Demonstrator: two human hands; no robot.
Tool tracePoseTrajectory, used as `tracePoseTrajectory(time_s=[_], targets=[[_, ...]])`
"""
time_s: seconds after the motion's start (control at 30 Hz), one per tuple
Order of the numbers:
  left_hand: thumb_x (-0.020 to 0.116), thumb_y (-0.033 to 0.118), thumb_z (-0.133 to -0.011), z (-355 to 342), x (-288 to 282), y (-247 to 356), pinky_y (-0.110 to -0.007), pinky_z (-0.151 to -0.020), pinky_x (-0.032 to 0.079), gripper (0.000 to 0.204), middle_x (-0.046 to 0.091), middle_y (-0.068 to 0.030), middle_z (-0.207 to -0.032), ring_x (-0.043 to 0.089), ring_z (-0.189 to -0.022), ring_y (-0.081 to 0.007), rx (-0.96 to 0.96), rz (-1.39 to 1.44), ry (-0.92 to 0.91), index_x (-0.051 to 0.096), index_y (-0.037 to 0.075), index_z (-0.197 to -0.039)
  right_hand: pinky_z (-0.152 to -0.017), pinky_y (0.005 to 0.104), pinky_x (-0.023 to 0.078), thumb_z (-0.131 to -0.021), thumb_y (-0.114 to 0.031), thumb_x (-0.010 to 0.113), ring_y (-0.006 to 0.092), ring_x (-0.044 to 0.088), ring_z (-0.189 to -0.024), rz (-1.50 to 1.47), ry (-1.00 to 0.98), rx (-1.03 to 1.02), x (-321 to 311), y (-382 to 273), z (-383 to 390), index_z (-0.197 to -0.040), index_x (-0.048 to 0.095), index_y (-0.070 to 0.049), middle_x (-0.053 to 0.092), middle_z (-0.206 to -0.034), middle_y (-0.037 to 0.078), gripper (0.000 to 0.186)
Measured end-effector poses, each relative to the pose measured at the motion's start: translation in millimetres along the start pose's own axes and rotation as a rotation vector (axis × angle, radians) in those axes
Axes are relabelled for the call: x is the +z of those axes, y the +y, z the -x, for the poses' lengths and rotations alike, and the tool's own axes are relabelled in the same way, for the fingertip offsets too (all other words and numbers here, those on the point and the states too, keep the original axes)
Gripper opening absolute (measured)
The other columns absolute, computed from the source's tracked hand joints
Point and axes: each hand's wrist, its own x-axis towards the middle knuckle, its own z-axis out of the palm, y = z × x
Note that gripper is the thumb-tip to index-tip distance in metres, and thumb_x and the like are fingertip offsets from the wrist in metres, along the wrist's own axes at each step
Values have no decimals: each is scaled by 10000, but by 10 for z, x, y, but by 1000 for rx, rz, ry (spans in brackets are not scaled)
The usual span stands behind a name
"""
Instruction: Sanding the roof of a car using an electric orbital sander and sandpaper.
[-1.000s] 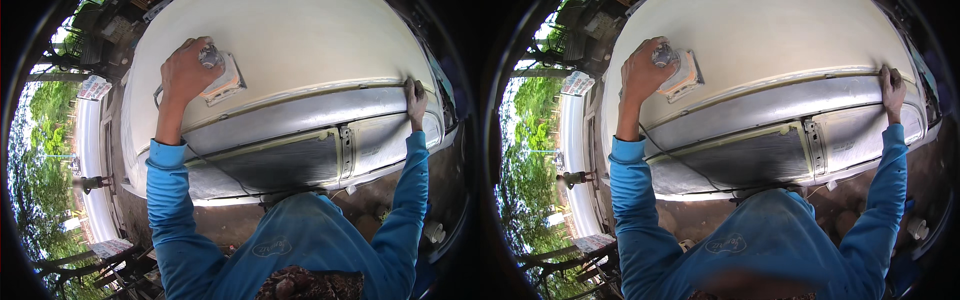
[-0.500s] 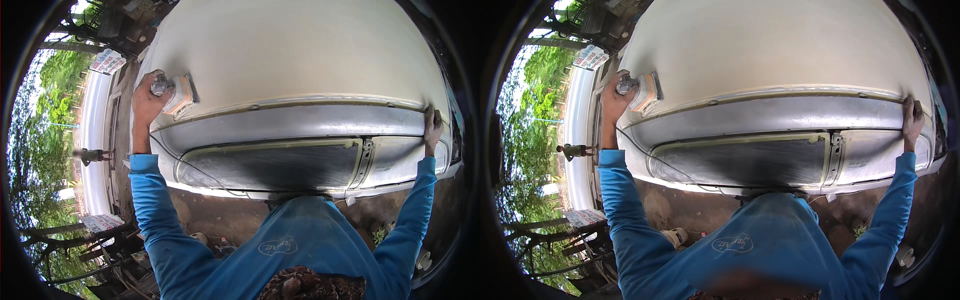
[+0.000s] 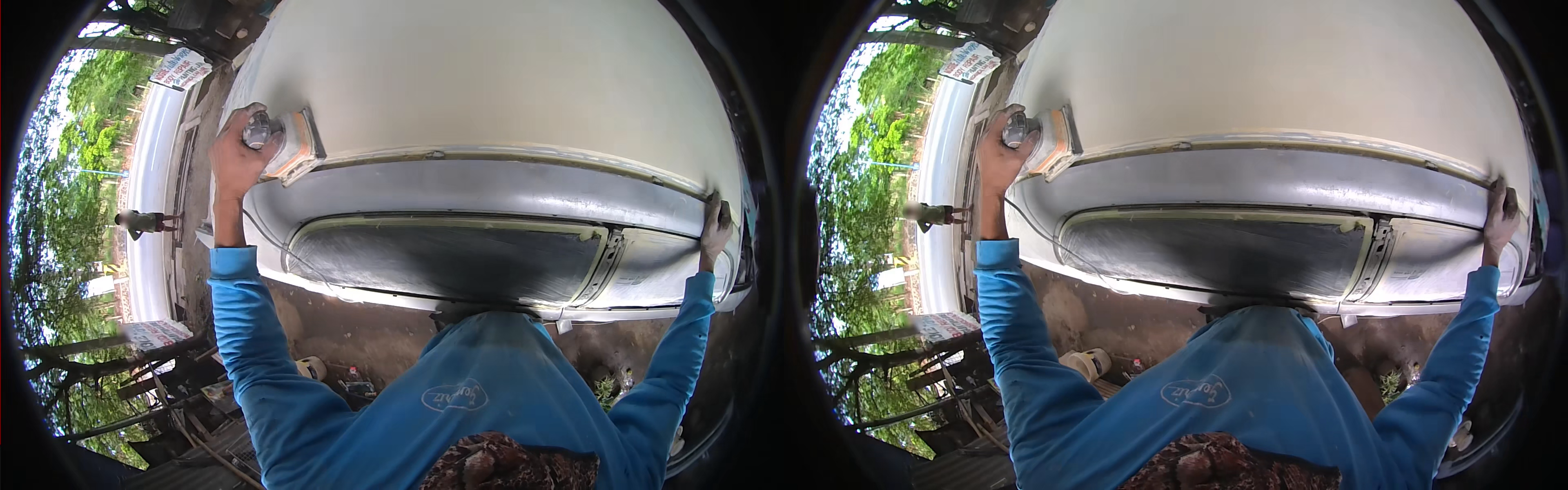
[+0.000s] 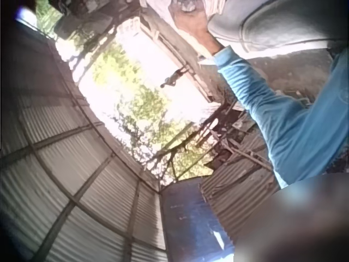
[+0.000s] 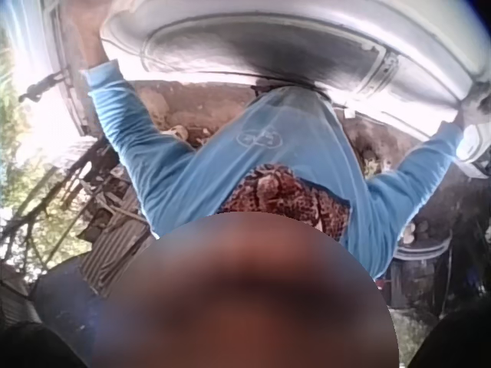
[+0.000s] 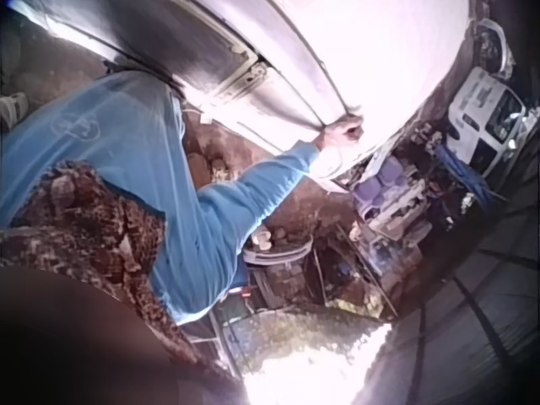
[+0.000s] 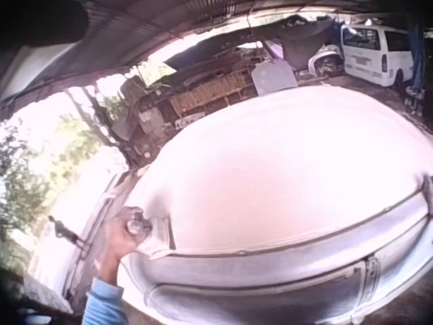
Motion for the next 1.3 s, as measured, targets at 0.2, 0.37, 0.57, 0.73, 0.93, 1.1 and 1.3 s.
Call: tracePoseTrajectory(time_s=[0.2, 0.37, 0.57, 0.73, 0.93, 1.1, 1.3], targets=[[785, 246, -671, -177, 230, 941, -373, -750, 549, 436, 702, -55, -1033, 688, -888, -281, 143, -48, 15, 685, 125, -1078, -798, 341, 490, -1010, -319, 531, 236, 639, -842, -29, 27, 17, -48, -172, 38, -1058, 680, -13, 688, -918, 137, 344], [791, 268, -669, -354, 436, 1642, -371, -715, 565, 439, 701, -30, -1033, 691, -870, -256, 260, -68, 18, 690, 145, -1078, -749, 331, 474, -981, -306, 587, 245, 580, -740, -69, 50, 63, 37, -373, 62, -954, 668, 11, 649, -832, 146, 328], [784, 276, -687, -540, 766, 2506, -366, -757, 559, 453, 707, -51, -1057, 699, -874, -262, 398, -30, 32, 696, 118, -1103, -734, 363, 466, -956, -380, 610, 306, 554, -728, -116, 168, -30, -35, -570, 108, -928, 660, 24, 603, -792, 192, 408], [785, 301, -685, -652, 1031, 3224, -375, -738, 562, 463, 704, -38, -1021, 697, -877, -258, 457, -7, -10, 692, 130, -1105, -685, 394, 441, -928, -473, 620, 334, 503, -684, -106, 155, 12, -33, -638, 124, -840, 634, 22, 557, -739, 202, 504], [797, 336, -638, -806, 1299, 4020, -394, -699, 583, 561, 685, -60, -975, 699, -859, -281, 554, -31, 24, 674, 169, -1160, -674, 403, 442, -924, -476, 622, 358, 522, -678, -107, 163, -5, -24, -605, 108, -809, 619, 18, 564, -740, 205, 508], [676, 263, -770, -919, 1239, 4311, -473, -764, 567, 389, 667, -194, -1008, 686, -907, -363, 581, 10, -138, 647, 51, -1094, -677, 400, 444, -933, -465, 614, 348, 533, -680, -97, 158, -23, -27, -561, 112, -808, 632, 14, 572, -741, 203, 495], [753, 303, -710, -876, 972, 3741, -448, -765, 573, 573, 669, -146, -1052, 689, -914, -341, 602, 0, -204, 612, 126, -1237, -691, 385, 450, -944, -450, 603, 337, 541, -687, -126, 136, -5, -80, -700, 120, -846, 667, 5, 593, -758, 200, 470]])
